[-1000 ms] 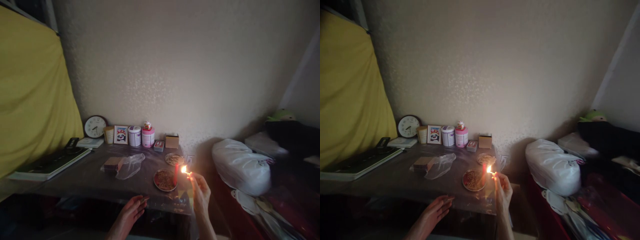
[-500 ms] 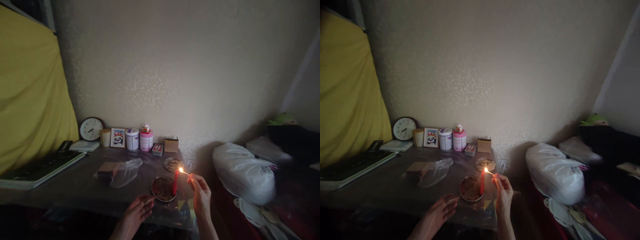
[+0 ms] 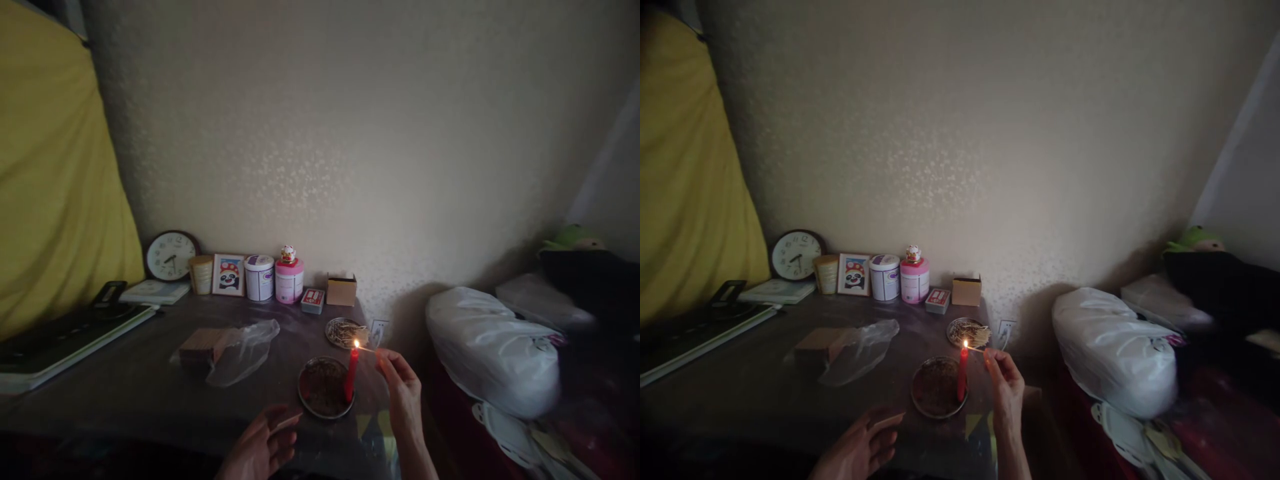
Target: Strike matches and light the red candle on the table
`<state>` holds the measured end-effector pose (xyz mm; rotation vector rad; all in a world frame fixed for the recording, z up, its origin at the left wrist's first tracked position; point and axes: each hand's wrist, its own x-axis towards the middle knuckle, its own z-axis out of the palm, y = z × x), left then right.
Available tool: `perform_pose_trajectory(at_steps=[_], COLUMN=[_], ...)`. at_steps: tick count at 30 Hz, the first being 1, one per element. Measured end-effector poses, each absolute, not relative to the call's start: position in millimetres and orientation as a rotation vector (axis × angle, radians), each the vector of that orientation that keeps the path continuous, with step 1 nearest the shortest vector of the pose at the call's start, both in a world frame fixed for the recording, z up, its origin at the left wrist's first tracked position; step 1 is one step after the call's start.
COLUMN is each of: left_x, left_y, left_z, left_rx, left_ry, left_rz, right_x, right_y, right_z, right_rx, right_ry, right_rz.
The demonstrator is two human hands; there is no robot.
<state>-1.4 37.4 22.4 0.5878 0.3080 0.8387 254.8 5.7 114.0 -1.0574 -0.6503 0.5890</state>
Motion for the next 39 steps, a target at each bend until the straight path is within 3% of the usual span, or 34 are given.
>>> perform_pose_trajectory(at_steps=[39], left_x=[0.3], left_y=[29.5], left_z=[9.0], left_rx=[0.587], left_ry=[0.306], left_rz=[0.811], right_x=[248.7], right_y=[8.5], right_z=[111.1], right_rx=[-1.064], right_ry=[-0.64], right_rz=[0.596])
